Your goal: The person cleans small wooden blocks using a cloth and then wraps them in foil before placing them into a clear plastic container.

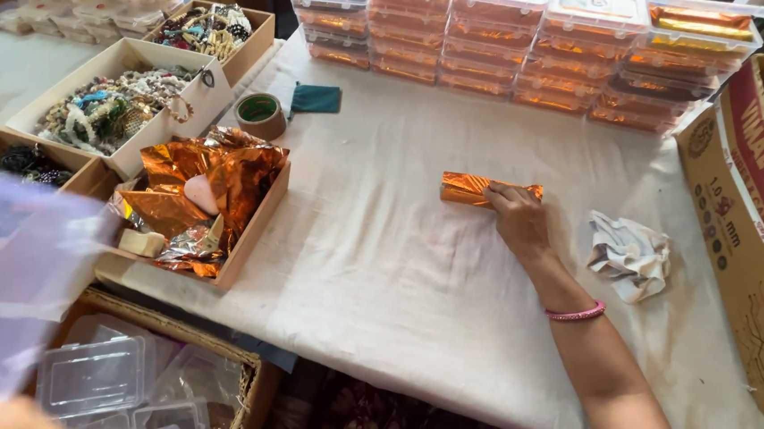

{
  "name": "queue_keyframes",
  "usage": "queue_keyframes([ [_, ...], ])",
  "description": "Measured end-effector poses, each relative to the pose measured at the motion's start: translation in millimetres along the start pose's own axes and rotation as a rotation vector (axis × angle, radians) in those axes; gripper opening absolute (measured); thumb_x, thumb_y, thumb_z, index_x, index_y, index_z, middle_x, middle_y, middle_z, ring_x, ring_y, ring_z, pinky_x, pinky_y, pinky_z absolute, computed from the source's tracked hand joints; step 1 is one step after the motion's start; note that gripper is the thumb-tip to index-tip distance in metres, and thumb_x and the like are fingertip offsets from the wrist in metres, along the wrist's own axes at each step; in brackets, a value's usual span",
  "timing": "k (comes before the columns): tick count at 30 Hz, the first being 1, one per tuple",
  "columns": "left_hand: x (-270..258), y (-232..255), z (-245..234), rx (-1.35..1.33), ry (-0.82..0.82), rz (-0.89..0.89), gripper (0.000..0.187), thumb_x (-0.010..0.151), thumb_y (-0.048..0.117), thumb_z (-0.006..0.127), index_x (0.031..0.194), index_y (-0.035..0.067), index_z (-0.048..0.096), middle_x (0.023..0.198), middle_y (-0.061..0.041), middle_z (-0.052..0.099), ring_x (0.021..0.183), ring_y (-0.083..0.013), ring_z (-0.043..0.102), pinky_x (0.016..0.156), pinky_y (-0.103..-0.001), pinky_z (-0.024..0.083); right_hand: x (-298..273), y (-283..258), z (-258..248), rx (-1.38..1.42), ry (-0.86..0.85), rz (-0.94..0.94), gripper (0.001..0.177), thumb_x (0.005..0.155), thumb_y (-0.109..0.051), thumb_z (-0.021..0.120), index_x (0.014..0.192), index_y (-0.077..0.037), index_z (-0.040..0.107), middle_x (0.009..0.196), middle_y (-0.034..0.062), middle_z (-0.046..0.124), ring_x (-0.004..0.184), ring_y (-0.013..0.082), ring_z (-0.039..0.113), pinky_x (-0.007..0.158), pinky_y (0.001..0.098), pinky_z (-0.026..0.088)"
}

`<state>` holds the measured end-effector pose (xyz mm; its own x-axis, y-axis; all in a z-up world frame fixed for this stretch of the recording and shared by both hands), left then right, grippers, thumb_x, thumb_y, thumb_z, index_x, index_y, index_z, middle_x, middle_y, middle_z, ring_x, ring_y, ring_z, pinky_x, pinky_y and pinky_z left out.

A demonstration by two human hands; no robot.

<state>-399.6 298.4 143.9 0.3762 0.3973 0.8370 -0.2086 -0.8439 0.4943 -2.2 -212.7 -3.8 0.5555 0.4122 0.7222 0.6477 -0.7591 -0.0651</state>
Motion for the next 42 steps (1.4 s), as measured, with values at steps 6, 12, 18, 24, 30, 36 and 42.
queue_keyframes([
  [6,29,60,172,-0.273,0.022,0.155,0.024,0.113,0.013,0.069,0.132,0.005,0.057,0.136,-0.014,0.055,0.137,-0.0311,0.051,0.121,-0.044,0.042,-5,25,-1,-0.096,0.046,0.071,0.027,0.090,0.000,0.065,0.111,-0.010,0.079,0.117,0.0055,0.076,0.109,0.0261,0.070,0.094,0.0401,0.055],
  [12,19,70,369,-0.441,-0.267,-0.259,0.018,0.100,0.010,0.060,0.113,0.007,0.073,0.110,-0.006,0.066,0.091,-0.0186,0.071,0.066,-0.033,0.059,-14,55,-5,-0.111,0.107,0.216,0.026,0.090,-0.002,0.066,0.111,-0.009,0.079,0.116,0.0071,0.075,0.111,0.0259,0.070,0.099,0.0403,0.054],
  [18,-59,75,489,-0.249,-0.995,0.002,0.040,0.098,0.041,0.071,0.128,0.014,0.071,0.135,-0.016,0.067,0.127,-0.0322,0.060,0.110,-0.042,0.047,-16,62,2,-0.098,0.105,0.240,0.029,0.086,0.000,0.065,0.110,-0.009,0.079,0.118,0.0078,0.076,0.112,0.0283,0.070,0.098,0.0409,0.053],
  [24,-66,132,470,-0.433,-1.302,0.279,0.125,0.053,0.048,0.098,0.158,0.024,0.035,0.168,-0.021,0.019,0.155,-0.0397,0.013,0.122,-0.053,0.020,-23,71,19,-0.148,0.070,0.212,0.027,0.089,-0.005,0.063,0.110,-0.011,0.078,0.118,0.0065,0.076,0.108,0.0271,0.070,0.096,0.0408,0.053],
  [30,-63,221,433,-0.167,-1.533,0.719,0.146,0.036,0.046,0.102,0.159,0.030,0.025,0.166,-0.012,0.024,0.157,-0.0297,0.015,0.124,-0.068,0.008,-18,66,12,-0.136,0.052,0.231,0.033,0.085,-0.010,0.064,0.115,-0.009,0.076,0.122,0.0083,0.073,0.114,0.0280,0.068,0.099,0.0421,0.052],
  [36,-83,226,437,-0.290,-1.414,1.091,0.142,0.039,0.043,0.101,0.163,0.034,0.031,0.155,-0.010,0.041,0.149,-0.0301,0.035,0.118,-0.073,0.015,-14,61,4,-0.119,0.026,0.247,0.034,0.087,-0.005,0.061,0.117,-0.011,0.077,0.125,0.0078,0.073,0.115,0.0290,0.068,0.100,0.0420,0.052],
  [42,-41,170,460,-0.736,-0.576,0.525,0.108,0.048,0.047,0.104,0.138,0.024,0.049,0.148,-0.017,0.041,0.144,-0.0376,0.035,0.116,-0.055,0.040,-12,54,-1,-0.102,0.073,0.235,0.029,0.083,-0.013,0.067,0.110,-0.009,0.077,0.118,0.0085,0.074,0.109,0.0300,0.069,0.094,0.0416,0.053],
])
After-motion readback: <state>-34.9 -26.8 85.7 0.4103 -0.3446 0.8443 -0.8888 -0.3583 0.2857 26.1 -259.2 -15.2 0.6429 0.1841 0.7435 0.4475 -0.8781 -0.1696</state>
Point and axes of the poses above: each hand's wrist, its own x-axis towards the middle knuckle, its own z-axis out of the palm, y = z × x, the point moved 1 cm from there along x, towards the middle knuckle
